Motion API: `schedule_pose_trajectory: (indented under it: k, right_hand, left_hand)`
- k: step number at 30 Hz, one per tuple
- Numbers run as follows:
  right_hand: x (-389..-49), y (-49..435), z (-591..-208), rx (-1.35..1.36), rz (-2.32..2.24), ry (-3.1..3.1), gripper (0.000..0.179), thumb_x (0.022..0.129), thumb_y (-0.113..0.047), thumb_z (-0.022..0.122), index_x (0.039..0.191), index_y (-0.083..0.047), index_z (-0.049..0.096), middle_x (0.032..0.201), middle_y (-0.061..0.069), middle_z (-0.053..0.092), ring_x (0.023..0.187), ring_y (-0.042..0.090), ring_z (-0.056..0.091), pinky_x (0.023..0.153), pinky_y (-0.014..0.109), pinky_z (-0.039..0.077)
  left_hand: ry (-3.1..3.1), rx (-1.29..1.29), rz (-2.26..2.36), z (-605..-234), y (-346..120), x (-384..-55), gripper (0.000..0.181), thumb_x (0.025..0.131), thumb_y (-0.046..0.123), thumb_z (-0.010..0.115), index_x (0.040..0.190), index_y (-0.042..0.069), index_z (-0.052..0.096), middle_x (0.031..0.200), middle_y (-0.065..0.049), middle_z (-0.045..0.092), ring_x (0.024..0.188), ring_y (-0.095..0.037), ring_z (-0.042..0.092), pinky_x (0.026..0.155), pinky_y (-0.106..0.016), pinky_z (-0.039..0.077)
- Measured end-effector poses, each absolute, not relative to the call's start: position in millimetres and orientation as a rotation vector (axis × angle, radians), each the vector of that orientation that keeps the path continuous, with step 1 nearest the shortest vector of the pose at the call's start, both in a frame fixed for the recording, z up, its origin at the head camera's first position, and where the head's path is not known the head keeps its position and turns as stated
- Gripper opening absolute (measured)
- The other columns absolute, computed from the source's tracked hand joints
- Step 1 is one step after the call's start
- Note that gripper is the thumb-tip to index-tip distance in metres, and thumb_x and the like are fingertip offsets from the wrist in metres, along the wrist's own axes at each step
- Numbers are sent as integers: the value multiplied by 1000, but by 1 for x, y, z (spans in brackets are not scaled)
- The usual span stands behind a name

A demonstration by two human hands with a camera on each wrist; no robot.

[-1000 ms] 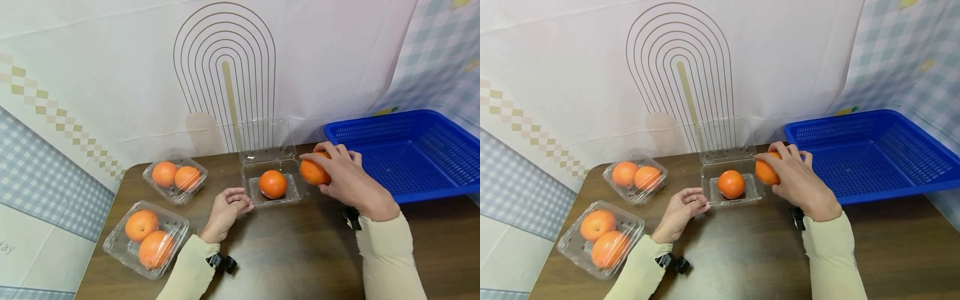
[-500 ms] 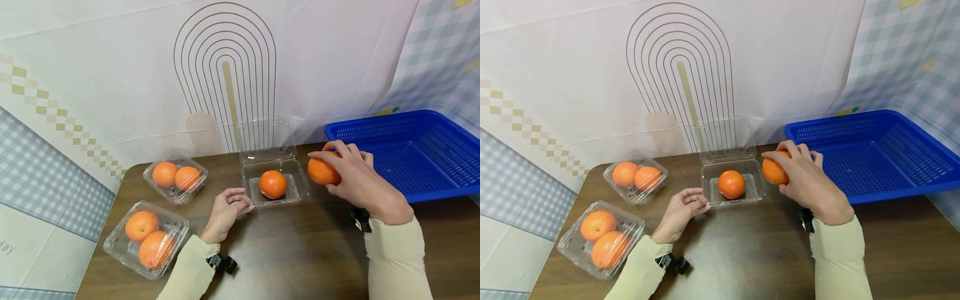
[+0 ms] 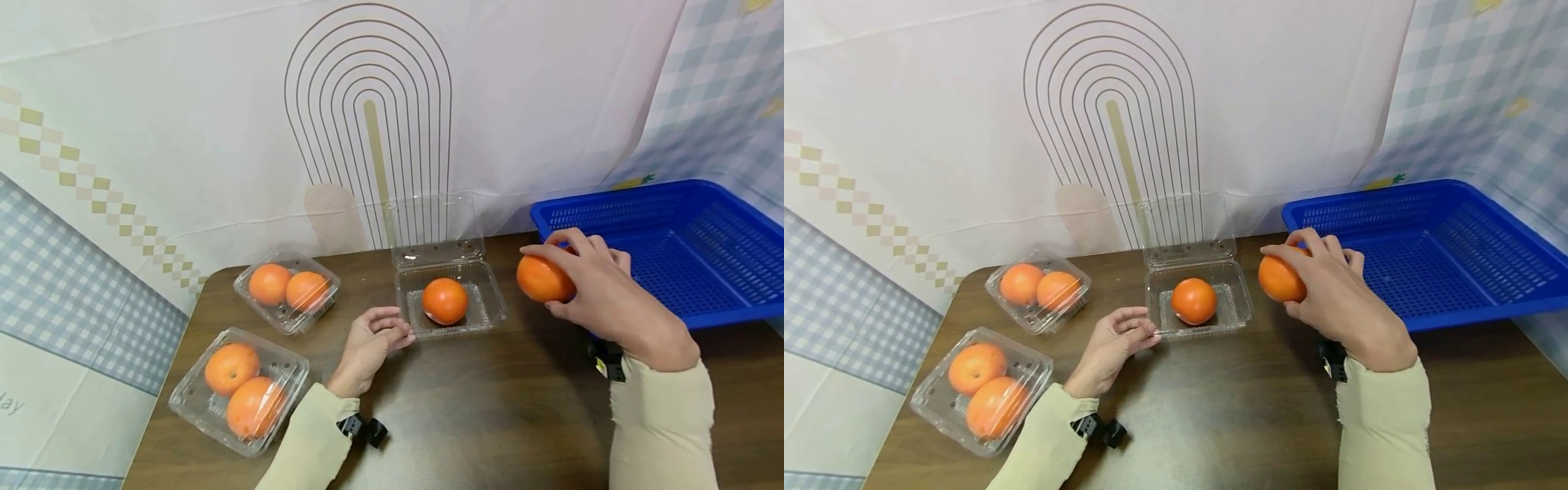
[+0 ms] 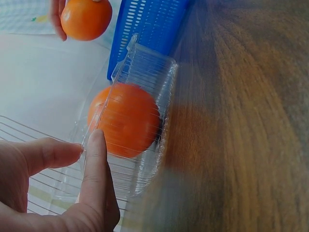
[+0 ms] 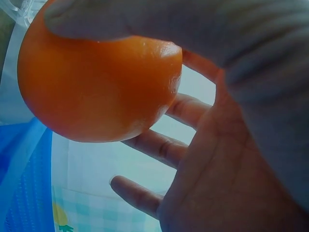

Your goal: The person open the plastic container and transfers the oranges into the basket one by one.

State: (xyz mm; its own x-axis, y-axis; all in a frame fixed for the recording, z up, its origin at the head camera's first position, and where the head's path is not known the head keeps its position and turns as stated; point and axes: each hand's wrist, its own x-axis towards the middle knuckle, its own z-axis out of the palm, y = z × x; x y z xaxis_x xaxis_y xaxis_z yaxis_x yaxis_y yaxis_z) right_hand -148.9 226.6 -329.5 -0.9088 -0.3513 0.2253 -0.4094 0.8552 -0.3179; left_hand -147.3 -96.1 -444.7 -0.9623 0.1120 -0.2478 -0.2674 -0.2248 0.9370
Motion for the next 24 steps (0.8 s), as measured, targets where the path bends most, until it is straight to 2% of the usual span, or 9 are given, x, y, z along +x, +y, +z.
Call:
schedule_pose_trajectory:
  k: [8, 15, 24]
  right_hand:
    - [-145, 233, -328, 563, 530, -2875, 79, 71, -8, 91, 140, -20, 56, 134, 17, 44, 108, 41, 39, 79, 54, 28]
    - [-144, 241, -329, 512, 510, -2875, 78, 71, -8, 91, 140, -19, 56, 135, 20, 44, 113, 48, 39, 78, 56, 29]
    - [-143, 248, -330, 477, 507, -2866, 78, 71, -7, 91, 141, -16, 56, 135, 22, 43, 112, 49, 38, 75, 55, 29]
  left_hand:
    - [1772, -176, 2286, -446, -96, -148, 43, 91, -16, 59, 132, -14, 47, 84, -2, 65, 74, -12, 70, 77, -25, 66]
    - [1770, -172, 2283, -446, -96, -148, 42, 92, -16, 59, 132, -14, 48, 85, -2, 65, 75, -12, 71, 78, -26, 66]
    - [1783, -178, 2280, -446, -96, -148, 42, 91, -16, 59, 132, -14, 48, 85, -3, 65, 75, -13, 71, 77, -25, 66]
